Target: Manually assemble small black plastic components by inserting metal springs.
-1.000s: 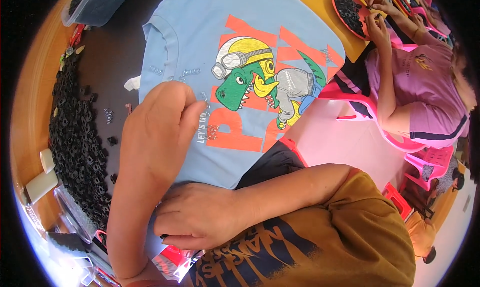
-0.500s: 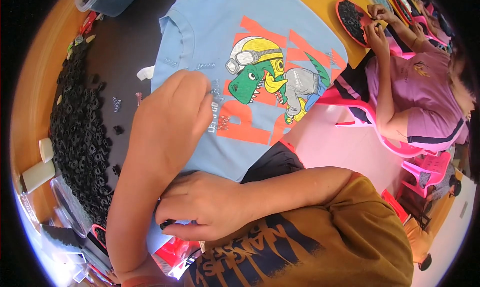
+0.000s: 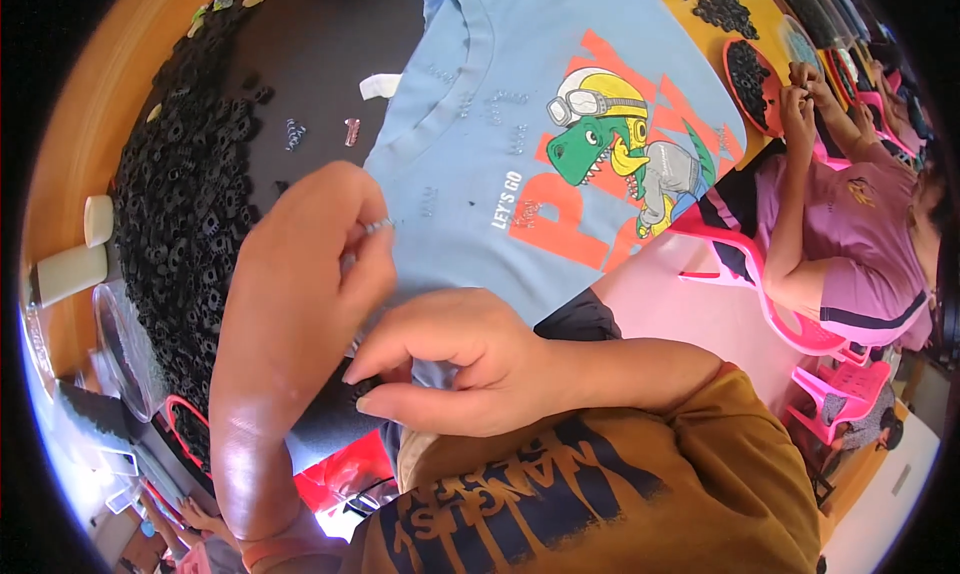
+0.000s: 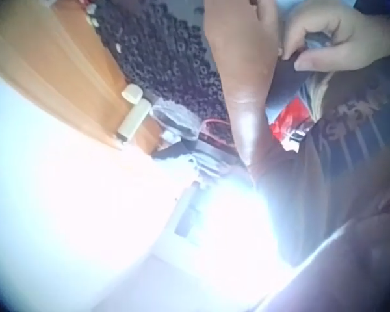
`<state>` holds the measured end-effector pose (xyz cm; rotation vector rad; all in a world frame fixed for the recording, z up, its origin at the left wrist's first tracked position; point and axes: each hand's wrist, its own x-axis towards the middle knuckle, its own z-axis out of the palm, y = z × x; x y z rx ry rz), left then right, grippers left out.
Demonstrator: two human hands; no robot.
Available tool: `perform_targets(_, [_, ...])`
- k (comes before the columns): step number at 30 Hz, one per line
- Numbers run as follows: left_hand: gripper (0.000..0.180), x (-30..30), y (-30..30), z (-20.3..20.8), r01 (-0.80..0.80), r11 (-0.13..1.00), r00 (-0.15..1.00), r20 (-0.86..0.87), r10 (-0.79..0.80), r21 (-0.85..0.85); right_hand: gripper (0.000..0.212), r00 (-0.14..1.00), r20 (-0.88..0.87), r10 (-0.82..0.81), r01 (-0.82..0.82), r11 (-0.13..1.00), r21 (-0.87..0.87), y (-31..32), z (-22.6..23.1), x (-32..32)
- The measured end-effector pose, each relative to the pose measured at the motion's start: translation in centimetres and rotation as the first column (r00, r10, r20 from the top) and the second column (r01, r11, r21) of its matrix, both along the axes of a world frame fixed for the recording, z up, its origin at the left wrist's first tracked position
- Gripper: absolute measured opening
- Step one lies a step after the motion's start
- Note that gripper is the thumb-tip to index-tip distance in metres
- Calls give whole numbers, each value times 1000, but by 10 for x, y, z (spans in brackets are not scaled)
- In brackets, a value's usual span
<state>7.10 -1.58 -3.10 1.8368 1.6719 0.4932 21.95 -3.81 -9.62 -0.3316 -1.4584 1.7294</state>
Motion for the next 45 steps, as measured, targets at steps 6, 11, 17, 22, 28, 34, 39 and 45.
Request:
perform_targets(6, [7,-11,-11,-1,-95,992,986,127,104,-81,17,997,-31,67,-72,979,-192,-1,-1,-2])
perform_targets(11, [6,-30,-34,7,-202,933,850,419,318,-298,18,991,-100,93,-134,794,-593,3,12,2])
perform_targets(17, [13,-41,-66,13,-228,907,673,616,409,-353,19,982,-191,-5,-127,726,-676,1,10,-3])
perform_targets(22, [8,-30,-68,15,-196,943,676,660,328,-269,19,984,-177,31,-142,739,-658,1,13,-4])
perform_targets(28, [9,-29,-68,12,-218,945,677,660,325,-242,18,987,-159,20,-113,788,-606,-2,9,-7])
perform_targets(34, [10,-28,-70,10,-232,949,751,581,314,-214,18,988,-156,-22,-61,860,-507,-3,5,-13])
perform_targets(39, [10,-28,-71,9,-281,950,721,623,304,-139,21,993,-108,49,-93,890,-446,1,2,-10])
perform_targets(45, [9,-25,-69,12,-260,955,729,619,292,-144,18,983,-178,-39,-61,851,-522,-6,4,-12])
